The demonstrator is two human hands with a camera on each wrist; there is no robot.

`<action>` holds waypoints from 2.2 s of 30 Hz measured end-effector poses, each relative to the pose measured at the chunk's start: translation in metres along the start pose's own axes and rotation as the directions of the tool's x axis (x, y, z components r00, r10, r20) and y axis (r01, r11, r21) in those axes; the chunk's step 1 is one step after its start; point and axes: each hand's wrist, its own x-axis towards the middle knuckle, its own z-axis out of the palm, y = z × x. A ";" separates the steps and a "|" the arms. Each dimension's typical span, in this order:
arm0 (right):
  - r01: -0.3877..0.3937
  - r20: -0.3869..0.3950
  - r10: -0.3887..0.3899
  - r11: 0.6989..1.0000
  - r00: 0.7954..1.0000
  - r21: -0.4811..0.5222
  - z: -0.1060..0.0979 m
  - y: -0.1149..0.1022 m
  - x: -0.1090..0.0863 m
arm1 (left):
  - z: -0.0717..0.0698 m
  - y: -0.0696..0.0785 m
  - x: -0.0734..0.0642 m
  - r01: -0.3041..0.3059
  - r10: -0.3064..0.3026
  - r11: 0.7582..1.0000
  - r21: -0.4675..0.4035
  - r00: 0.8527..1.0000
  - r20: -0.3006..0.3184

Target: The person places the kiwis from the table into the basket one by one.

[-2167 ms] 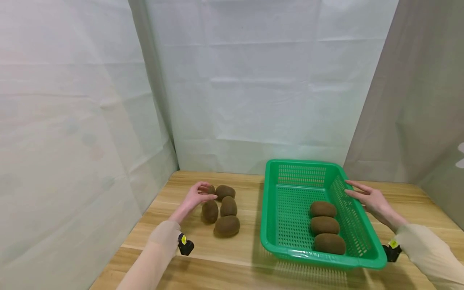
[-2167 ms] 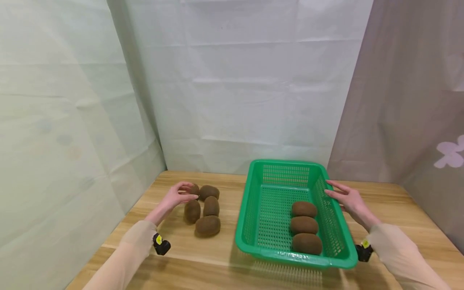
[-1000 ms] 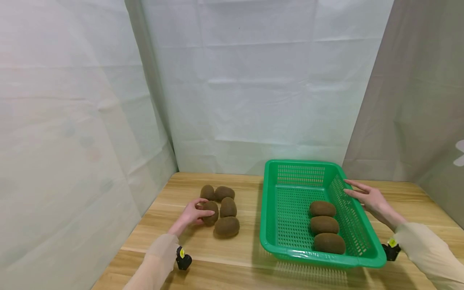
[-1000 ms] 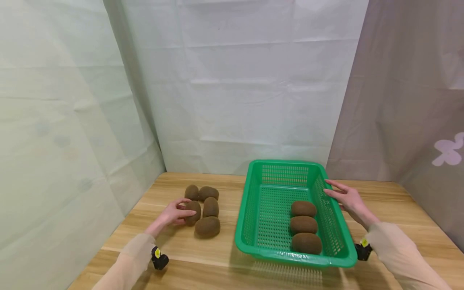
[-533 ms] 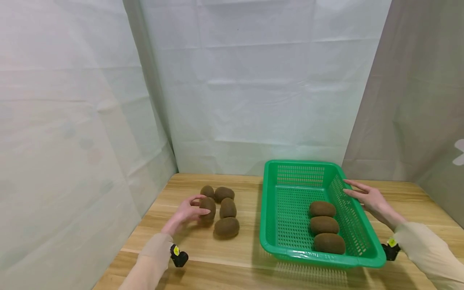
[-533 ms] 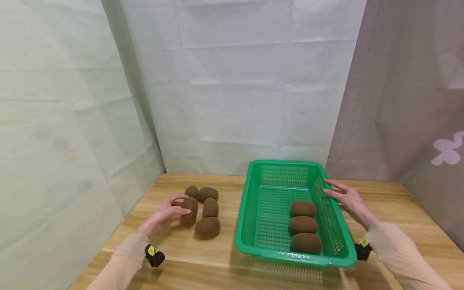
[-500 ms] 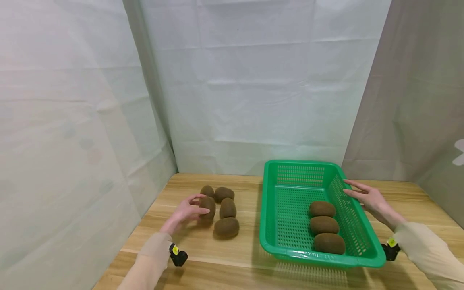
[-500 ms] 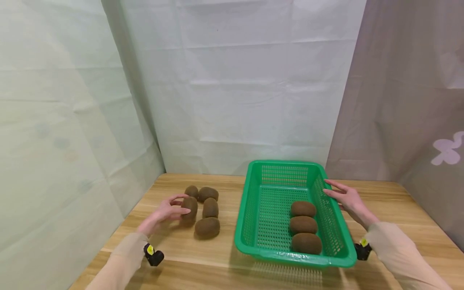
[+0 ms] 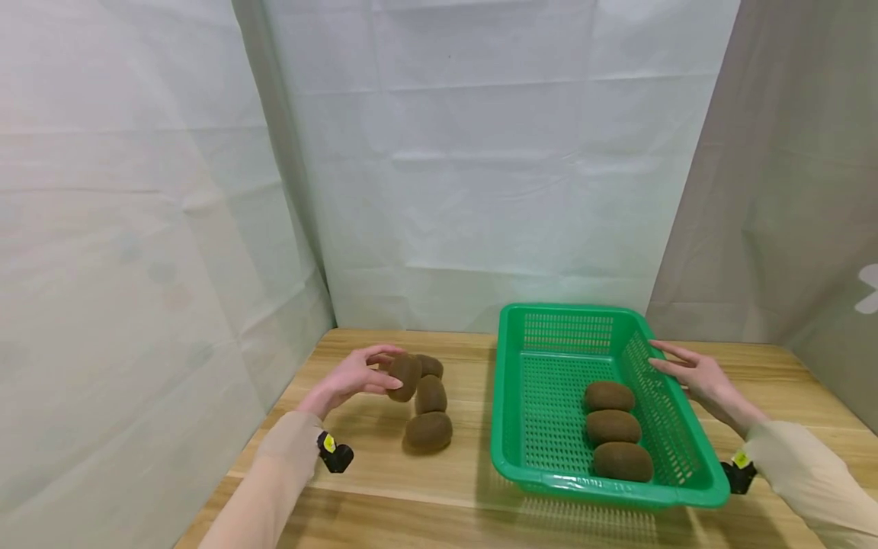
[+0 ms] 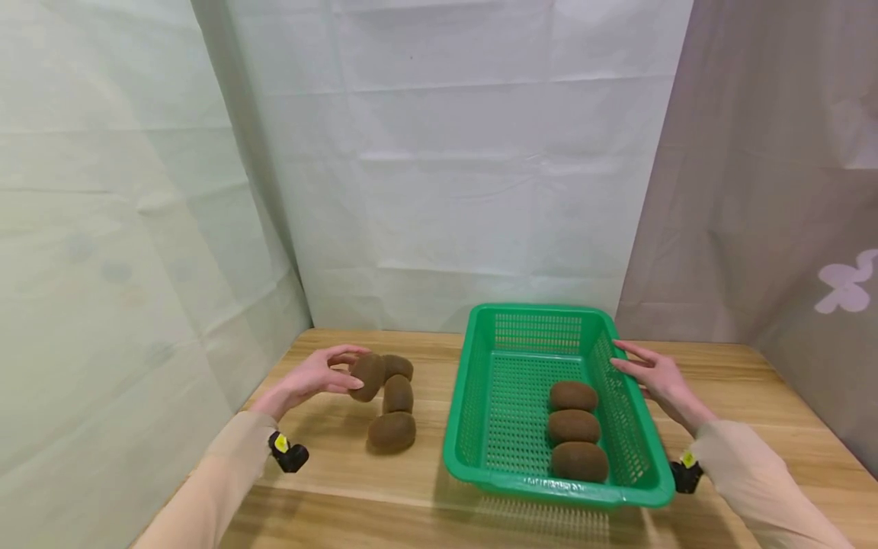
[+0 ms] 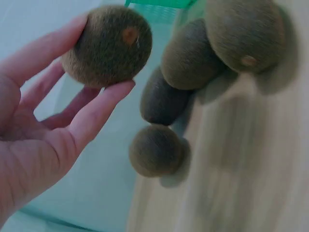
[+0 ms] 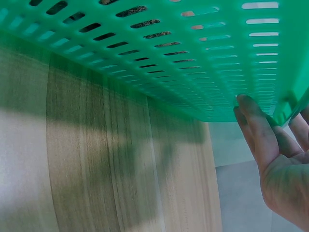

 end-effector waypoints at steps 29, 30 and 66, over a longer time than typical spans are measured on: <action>-0.016 -0.006 0.016 0.999 1.000 0.038 0.002 0.001 0.003 | 0.081 0.089 0.072 -0.305 0.059 0.903 0.302 0.786 0.616; -0.017 -0.006 0.018 0.999 1.000 0.038 0.003 0.001 0.003 | 0.085 0.092 0.073 -0.309 0.056 0.904 0.297 0.773 0.632; 0.016 -0.009 -0.016 0.999 1.000 0.038 0.008 -0.003 -0.002 | 0.228 0.102 0.113 -0.102 -0.343 0.886 0.453 0.513 0.787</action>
